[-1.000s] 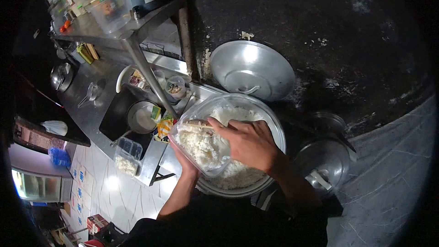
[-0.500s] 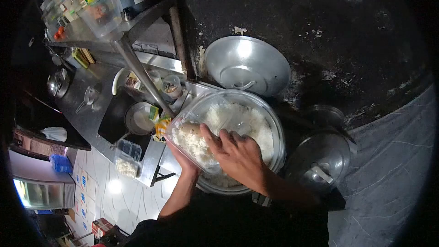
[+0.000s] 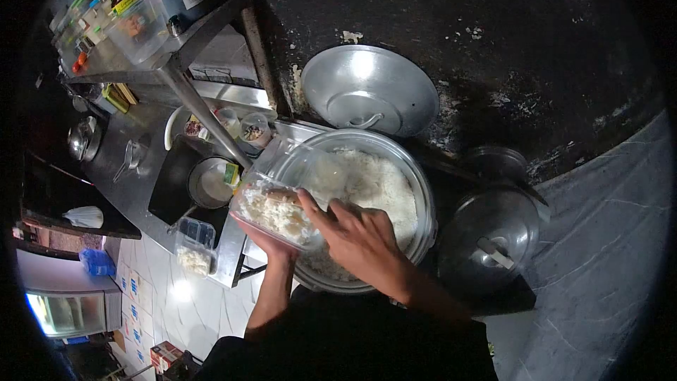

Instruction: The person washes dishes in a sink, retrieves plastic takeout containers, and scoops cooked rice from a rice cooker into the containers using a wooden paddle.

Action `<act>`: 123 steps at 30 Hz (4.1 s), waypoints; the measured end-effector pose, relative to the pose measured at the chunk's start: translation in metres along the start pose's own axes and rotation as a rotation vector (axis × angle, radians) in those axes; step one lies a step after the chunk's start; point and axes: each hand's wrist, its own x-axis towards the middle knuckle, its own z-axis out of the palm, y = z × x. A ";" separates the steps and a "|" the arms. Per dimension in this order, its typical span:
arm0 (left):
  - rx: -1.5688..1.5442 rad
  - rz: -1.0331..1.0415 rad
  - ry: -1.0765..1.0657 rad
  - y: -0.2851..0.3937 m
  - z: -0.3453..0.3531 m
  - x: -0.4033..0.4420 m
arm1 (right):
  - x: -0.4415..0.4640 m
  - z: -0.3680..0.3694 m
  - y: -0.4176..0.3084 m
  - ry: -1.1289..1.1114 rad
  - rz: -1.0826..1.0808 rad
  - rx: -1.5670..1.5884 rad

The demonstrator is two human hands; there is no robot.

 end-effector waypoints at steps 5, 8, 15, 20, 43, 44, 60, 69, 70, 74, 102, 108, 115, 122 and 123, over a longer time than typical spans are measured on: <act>0.006 0.009 -0.018 0.011 0.012 -0.005 | -0.019 0.006 -0.018 -0.086 -0.057 0.056; 0.030 0.030 -0.030 0.010 0.009 -0.007 | -0.028 0.028 -0.022 -0.097 -0.033 -0.015; -0.018 0.022 -0.014 0.024 0.023 -0.014 | -0.041 0.044 -0.008 0.099 -0.090 -0.226; 0.026 -0.053 -0.066 0.019 0.011 -0.006 | -0.033 0.000 0.002 -0.166 -0.059 -0.110; 0.030 -0.105 -0.117 0.047 0.032 -0.023 | -0.005 0.012 -0.002 0.002 -0.117 -0.014; 0.008 -0.097 -0.113 0.046 0.030 -0.021 | -0.008 0.017 -0.007 -0.003 -0.114 -0.033; -0.112 0.062 -0.012 0.038 0.011 -0.037 | -0.017 0.033 -0.019 -0.008 -0.178 0.146; -0.180 0.056 0.099 0.052 -0.019 -0.063 | -0.003 0.043 0.004 0.236 -0.074 0.775; -0.194 0.048 0.142 0.055 -0.028 -0.067 | -0.003 0.045 0.006 0.204 -0.002 0.847; -0.101 0.064 0.256 0.075 -0.100 -0.074 | 0.005 0.057 0.031 0.153 0.119 0.770; 0.356 -0.185 0.372 0.055 -0.395 0.073 | 0.004 0.268 -0.156 0.172 0.483 0.492; 0.209 -0.180 0.371 0.071 -0.401 0.072 | 0.036 0.340 -0.217 -0.096 0.164 0.517; 0.795 0.187 0.663 0.195 -0.405 0.025 | 0.047 0.368 -0.220 -0.056 0.256 0.775; 0.568 0.271 0.669 0.211 -0.483 0.141 | 0.213 0.439 -0.258 0.085 -0.006 0.596; 0.514 0.274 0.641 0.209 -0.490 0.150 | 0.227 0.479 -0.258 0.087 0.009 0.566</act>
